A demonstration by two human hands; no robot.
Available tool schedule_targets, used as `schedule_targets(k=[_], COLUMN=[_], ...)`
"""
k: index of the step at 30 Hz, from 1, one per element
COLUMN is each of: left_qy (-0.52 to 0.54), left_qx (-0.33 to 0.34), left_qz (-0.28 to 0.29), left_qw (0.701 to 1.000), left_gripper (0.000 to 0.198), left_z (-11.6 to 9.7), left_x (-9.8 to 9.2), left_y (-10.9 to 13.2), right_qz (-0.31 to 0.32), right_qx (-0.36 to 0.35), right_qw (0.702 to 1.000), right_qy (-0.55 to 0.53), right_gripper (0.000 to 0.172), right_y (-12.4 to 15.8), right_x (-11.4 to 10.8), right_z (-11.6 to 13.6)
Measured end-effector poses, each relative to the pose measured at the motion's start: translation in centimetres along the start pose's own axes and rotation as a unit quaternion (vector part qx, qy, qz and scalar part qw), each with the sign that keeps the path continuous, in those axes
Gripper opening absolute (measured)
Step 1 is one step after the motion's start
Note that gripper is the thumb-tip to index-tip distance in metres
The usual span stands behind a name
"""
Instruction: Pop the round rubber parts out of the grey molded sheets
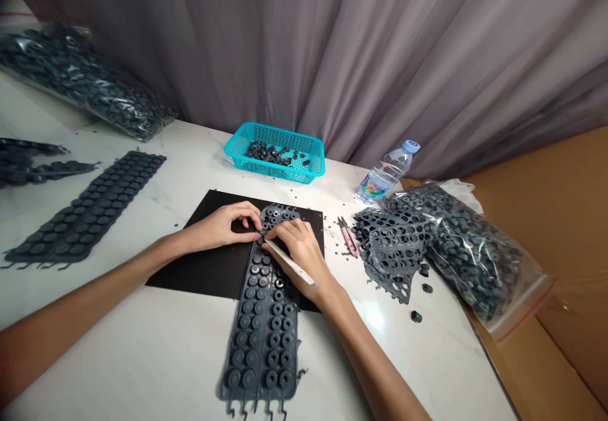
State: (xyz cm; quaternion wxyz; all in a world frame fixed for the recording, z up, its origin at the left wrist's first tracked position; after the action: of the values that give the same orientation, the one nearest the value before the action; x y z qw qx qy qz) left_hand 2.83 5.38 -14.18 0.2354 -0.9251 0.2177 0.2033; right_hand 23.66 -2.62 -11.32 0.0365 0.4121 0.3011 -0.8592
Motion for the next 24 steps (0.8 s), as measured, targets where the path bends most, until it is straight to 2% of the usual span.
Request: schedule_targets(k=[12,18,24], left_qy=[0.004,0.004,0.005], left_qx=[0.002,0.005,0.004], left_qz=[-0.007,-0.01,0.001], left_qw=[1.0,1.0,1.0], left_gripper=[0.01,0.01,0.013], left_z=[-0.1,-0.3,-0.1], left_x=[0.0,0.1,0.2], left_y=[0.1,0.1,0.1], right_qz=[-0.002,0.019,-0.025], right_qx=[-0.028,-0.081,-0.143], right_qw=[0.998,0.987,0.965], right_qy=[0.057,0.137,0.22], right_gripper=[0.021,0.028,0.025], right_y=[0.0,0.0,0.3], right_x=[0.3,0.9,2.3], right_z=[0.0,0.4,-0.6])
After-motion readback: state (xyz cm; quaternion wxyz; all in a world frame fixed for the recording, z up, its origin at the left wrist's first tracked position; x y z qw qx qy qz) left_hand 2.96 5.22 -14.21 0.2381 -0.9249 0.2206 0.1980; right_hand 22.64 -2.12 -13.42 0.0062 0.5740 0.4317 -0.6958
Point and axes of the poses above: each hand's wrist, its own y-axis away from the middle knuckle, its own x-axis out of the palm, z = x × y, the point moved 2 cm from there along -y, towards the middle knuckle, and after that the axes turned 13 degrees about -z, right-handed, at the moved point
